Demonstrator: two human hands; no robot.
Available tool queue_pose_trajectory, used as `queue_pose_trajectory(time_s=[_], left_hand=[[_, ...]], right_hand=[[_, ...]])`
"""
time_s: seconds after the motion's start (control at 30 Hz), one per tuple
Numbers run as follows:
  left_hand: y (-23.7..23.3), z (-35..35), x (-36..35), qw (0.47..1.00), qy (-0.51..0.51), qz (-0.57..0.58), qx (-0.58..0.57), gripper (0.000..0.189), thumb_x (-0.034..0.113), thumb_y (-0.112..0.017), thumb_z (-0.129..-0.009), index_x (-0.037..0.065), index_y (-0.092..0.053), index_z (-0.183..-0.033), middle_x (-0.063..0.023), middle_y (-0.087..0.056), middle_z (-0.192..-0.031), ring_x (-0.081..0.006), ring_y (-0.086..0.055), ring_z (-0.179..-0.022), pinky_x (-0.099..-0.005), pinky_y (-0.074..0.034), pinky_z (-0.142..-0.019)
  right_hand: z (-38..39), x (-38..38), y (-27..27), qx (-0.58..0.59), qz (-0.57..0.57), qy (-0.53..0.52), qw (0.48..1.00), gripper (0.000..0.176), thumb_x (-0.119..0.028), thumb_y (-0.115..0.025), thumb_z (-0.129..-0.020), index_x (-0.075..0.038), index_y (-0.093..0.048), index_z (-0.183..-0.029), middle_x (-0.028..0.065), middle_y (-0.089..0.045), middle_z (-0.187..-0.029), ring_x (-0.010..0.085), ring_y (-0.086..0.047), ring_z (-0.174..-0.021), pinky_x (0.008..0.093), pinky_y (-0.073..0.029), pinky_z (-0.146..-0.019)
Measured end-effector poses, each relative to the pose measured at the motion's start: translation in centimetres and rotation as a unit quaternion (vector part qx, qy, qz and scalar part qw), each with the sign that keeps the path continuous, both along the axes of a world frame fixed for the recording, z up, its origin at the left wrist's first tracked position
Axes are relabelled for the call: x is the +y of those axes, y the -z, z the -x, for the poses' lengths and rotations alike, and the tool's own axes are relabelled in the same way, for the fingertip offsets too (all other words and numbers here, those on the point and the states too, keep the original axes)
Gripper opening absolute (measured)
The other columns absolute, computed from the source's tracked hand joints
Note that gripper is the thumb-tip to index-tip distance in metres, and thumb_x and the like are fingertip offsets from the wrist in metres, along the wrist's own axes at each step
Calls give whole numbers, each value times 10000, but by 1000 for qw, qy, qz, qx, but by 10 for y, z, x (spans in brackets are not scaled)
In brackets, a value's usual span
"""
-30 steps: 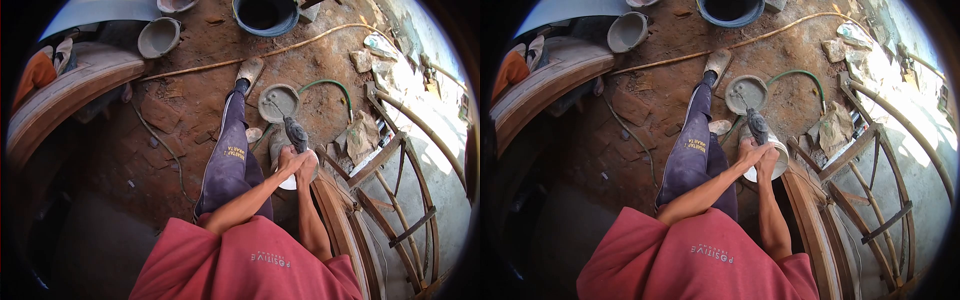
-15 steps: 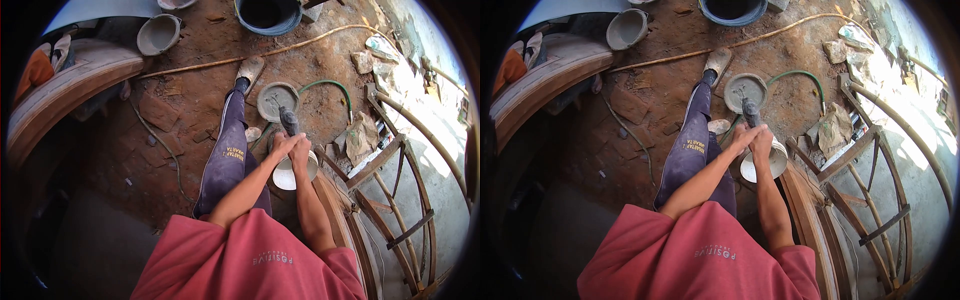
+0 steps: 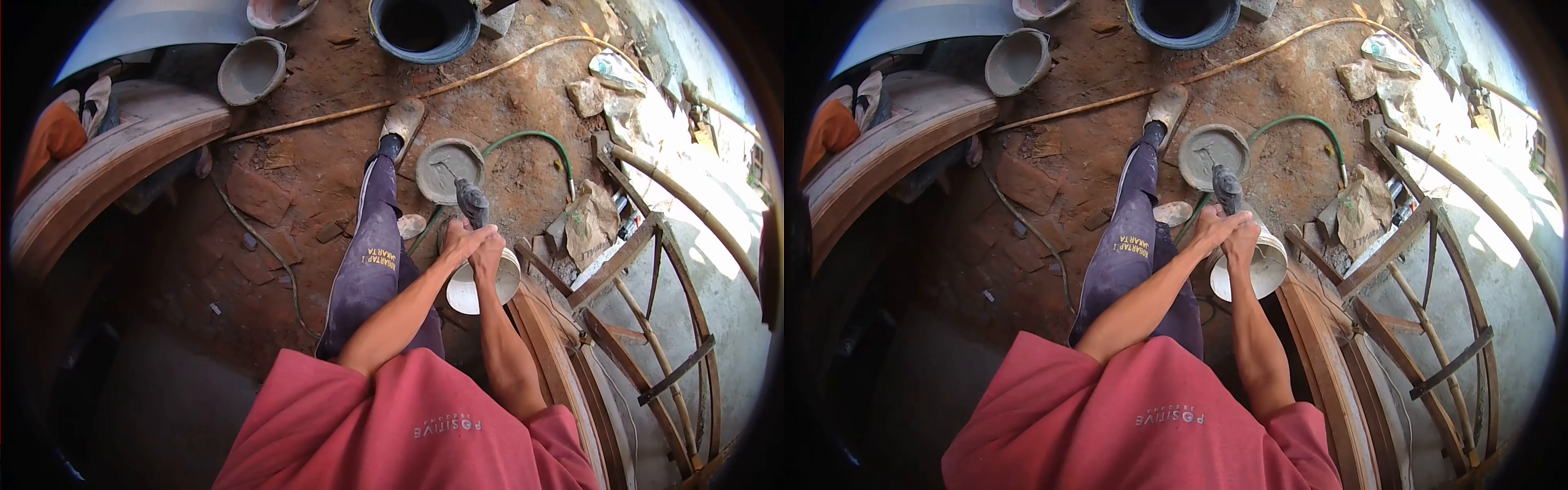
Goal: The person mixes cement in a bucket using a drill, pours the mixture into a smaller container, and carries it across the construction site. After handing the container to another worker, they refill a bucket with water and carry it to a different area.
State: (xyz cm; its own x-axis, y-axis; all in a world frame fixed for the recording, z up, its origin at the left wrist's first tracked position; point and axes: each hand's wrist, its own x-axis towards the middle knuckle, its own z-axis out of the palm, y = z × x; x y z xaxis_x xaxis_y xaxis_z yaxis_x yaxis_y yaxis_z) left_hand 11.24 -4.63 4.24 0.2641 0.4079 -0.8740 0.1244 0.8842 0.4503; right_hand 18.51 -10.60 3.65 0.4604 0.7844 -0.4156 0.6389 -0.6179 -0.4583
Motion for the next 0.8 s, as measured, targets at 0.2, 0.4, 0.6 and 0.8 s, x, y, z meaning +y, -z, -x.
queue_pose_trajectory(time_s=[0.2,0.4,0.6,0.8], left_hand=[[-29,3,-10,984,121,-40,128,509,420,-779,-618,-44,-650,-783,-148,-664,-754,-237,-655,-750,-338,-499,-712],[6,13,-12,999,-29,40,-14,358,337,-766,-681,9,-632,-734,-48,-635,-730,-116,-577,-634,-291,-474,-594],[-40,20,-29,999,-13,46,-17,389,330,-782,-679,-15,-628,-768,-39,-628,-754,-120,-571,-655,-291,-466,-585],[-11,20,-32,995,-34,83,-34,357,331,-761,-713,2,-630,-762,-32,-631,-761,-101,-567,-667,-269,-466,-604]], right_hand=[[12,7,-60,-39,9,10,999,389,-312,-632,-818,29,-548,-651,189,-533,-535,337,-559,-503,411,-398,-476],[13,10,-16,-4,16,-12,1000,362,-298,-600,-799,35,-568,-661,224,-565,-589,381,-582,-556,440,-420,-490],[16,-21,-48,-23,63,-19,998,431,-366,-610,-826,43,-554,-704,225,-532,-577,393,-567,-573,442,-416,-510],[17,-13,-29,-12,60,-34,998,407,-357,-617,-813,31,-595,-692,227,-558,-587,388,-583,-556,450,-426,-490]])
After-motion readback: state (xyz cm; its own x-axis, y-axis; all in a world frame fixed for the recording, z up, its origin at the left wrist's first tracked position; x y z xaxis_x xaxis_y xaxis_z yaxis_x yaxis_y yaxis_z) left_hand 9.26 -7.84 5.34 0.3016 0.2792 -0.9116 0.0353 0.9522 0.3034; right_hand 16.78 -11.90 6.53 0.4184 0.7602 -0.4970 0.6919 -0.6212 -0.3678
